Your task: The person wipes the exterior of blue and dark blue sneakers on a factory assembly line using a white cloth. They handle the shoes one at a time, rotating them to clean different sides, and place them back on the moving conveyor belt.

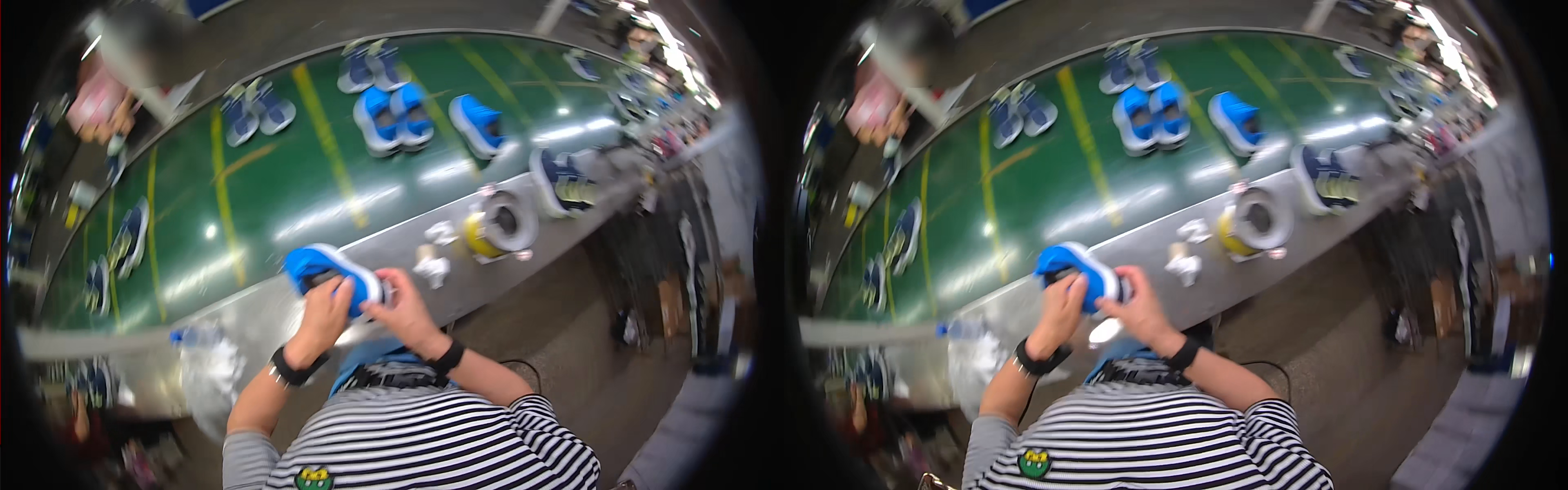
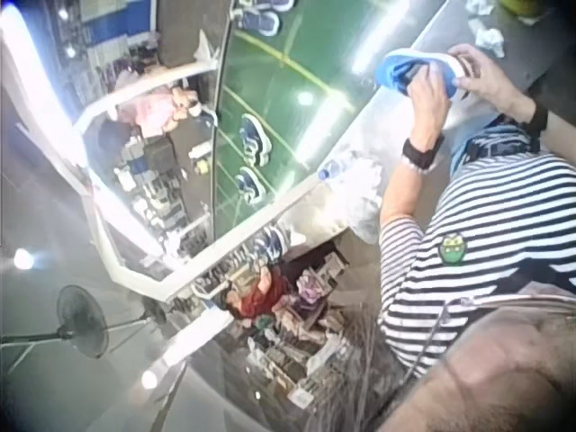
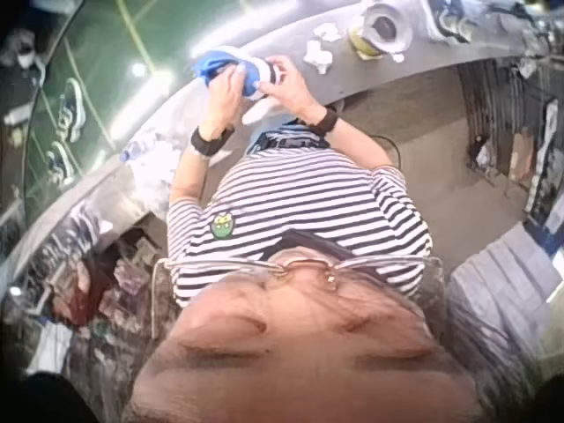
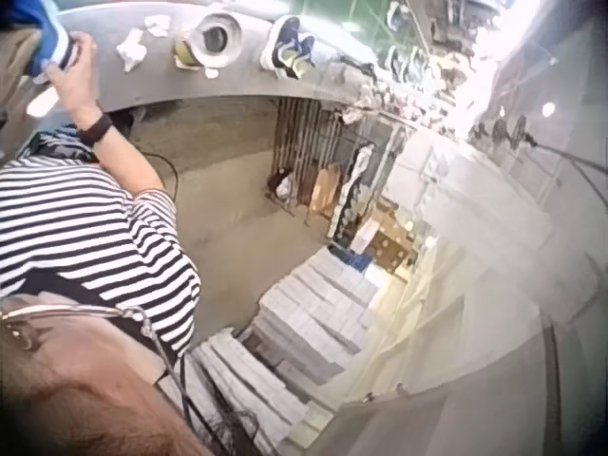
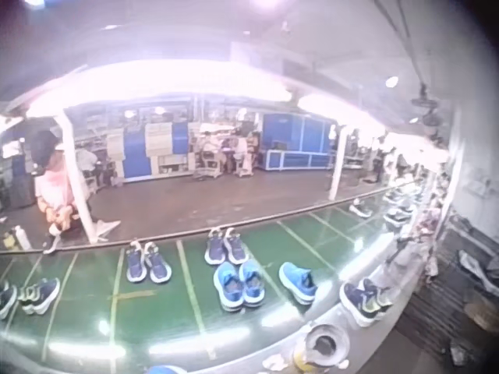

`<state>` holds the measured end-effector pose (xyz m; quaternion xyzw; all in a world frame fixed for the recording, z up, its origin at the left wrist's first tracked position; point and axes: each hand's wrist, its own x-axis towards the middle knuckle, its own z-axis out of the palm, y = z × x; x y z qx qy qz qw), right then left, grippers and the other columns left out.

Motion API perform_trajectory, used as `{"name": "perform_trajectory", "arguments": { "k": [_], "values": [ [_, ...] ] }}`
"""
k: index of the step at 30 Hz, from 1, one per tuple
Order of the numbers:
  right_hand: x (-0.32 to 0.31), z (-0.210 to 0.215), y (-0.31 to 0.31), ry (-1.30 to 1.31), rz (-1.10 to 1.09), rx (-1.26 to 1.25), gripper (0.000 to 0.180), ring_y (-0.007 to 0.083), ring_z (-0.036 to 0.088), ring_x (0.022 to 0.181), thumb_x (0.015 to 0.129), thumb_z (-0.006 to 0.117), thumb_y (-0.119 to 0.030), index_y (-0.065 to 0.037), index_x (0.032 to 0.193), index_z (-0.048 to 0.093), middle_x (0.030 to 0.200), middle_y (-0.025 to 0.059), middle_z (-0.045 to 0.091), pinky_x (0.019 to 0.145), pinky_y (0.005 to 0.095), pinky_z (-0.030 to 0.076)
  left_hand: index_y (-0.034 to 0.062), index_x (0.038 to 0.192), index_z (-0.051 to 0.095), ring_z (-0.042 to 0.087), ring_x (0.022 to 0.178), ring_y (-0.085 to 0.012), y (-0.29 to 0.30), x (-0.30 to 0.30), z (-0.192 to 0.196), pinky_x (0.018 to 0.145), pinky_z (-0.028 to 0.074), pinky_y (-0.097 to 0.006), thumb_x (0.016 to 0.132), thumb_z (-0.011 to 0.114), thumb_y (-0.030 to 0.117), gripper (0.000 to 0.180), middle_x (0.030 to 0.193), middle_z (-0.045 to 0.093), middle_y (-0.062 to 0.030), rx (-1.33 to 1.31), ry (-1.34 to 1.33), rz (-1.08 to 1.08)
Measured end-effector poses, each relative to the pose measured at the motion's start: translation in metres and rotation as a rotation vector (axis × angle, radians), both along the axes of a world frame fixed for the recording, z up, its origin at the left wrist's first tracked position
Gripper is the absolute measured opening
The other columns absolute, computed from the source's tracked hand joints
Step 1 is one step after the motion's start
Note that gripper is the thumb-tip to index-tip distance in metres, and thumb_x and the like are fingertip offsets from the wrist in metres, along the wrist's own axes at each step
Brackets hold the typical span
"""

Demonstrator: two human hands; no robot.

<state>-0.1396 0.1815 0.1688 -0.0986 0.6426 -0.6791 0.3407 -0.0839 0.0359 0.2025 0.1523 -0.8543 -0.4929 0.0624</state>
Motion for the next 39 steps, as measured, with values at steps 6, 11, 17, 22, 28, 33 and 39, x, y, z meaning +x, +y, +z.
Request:
{"name": "perform_trajectory", "arguments": {
  "k": [6, 11, 17, 22, 28, 33, 39],
  "values": [
    [-0.074, 0.058, 0.116, 0.174, -0.200, -0.202, 0.055, 0.0141, 0.051, 0.089, 0.071, 0.070, -0.012, -0.004, 0.115, 0.039, 0.102, 0.0070, 0.046, 0.071, 0.0239, 0.047, -0.0030, 0.074, 0.051, 0.050, 0.059, -0.0335, 0.109, -0.094, 0.080, 0.055, 0.040, -0.036, 0.085, 0.047, 0.015, 0.022, 0.066, 0.051, -0.0192, -0.092, 0.177, -0.273],
    [-0.136, 0.097, 0.256, 0.237, -0.367, -0.338, 0.058, 0.0123, 0.052, 0.090, 0.071, 0.068, -0.006, -0.004, 0.118, 0.034, 0.102, 0.0070, 0.047, 0.074, 0.0228, 0.046, -0.0037, 0.076, 0.050, 0.051, 0.062, -0.0353, 0.248, -0.179, 0.108, 0.055, 0.040, -0.038, 0.086, 0.047, 0.017, 0.023, 0.069, 0.052, -0.0206, -0.142, 0.377, -0.507],
    [-0.185, 0.099, 0.419, 0.316, -0.594, -0.182, 0.055, 0.0122, 0.052, 0.091, 0.073, 0.066, -0.009, 0.000, 0.119, 0.036, 0.102, 0.0087, 0.051, 0.081, 0.0252, 0.044, -0.0034, 0.070, 0.051, 0.045, 0.058, -0.0122, 0.403, -0.273, 0.092, 0.054, 0.037, -0.029, 0.092, 0.038, 0.027, 0.040, 0.061, 0.050, -0.0044, 0.320, 0.215, -0.551],
    [-0.202, 0.081, 0.493, 0.297, -0.729, -0.153, 0.052, 0.0124, 0.053, 0.089, 0.073, 0.066, -0.010, 0.000, 0.117, 0.040, 0.101, 0.0090, 0.052, 0.079, 0.0255, 0.045, -0.0006, 0.069, 0.050, 0.042, 0.059, -0.0062, 0.480, -0.321, 0.029, 0.053, 0.035, -0.023, 0.093, 0.036, 0.028, 0.040, 0.065, 0.048, 0.0011, 0.670, 0.066, -0.553],
    [-0.230, 0.048, 0.538, 0.335, -0.811, 0.022, 0.054, 0.0113, 0.052, 0.085, 0.071, 0.070, -0.013, -0.001, 0.115, 0.041, 0.095, 0.0069, 0.052, 0.076, 0.0250, 0.046, -0.0027, 0.072, 0.053, 0.044, 0.060, -0.0074, 0.535, -0.338, 0.022, 0.054, 0.037, -0.025, 0.092, 0.037, 0.028, 0.040, 0.065, 0.050, -0.0009, 0.623, 0.086, -0.547],
    [-0.264, 0.028, 0.554, 0.406, -0.853, 0.221, 0.057, 0.0115, 0.051, 0.083, 0.068, 0.073, -0.014, -0.002, 0.113, 0.041, 0.095, 0.0062, 0.051, 0.075, 0.0248, 0.045, -0.0013, 0.073, 0.050, 0.041, 0.060, -0.0103, 0.557, -0.365, 0.002, 0.055, 0.036, -0.026, 0.093, 0.035, 0.029, 0.039, 0.063, 0.047, -0.0033, 0.462, 0.169, -0.582],
    [-0.299, 0.042, 0.574, 0.256, -0.875, 0.159, 0.056, 0.0118, 0.050, 0.085, 0.066, 0.073, -0.013, -0.003, 0.111, 0.042, 0.096, 0.0059, 0.050, 0.076, 0.0254, 0.045, -0.0004, 0.071, 0.046, 0.036, 0.058, -0.0105, 0.577, -0.407, -0.003, 0.053, 0.033, -0.027, 0.094, 0.034, 0.028, 0.039, 0.061, 0.040, -0.0020, 0.587, 0.106, -0.658]
  ]
}}
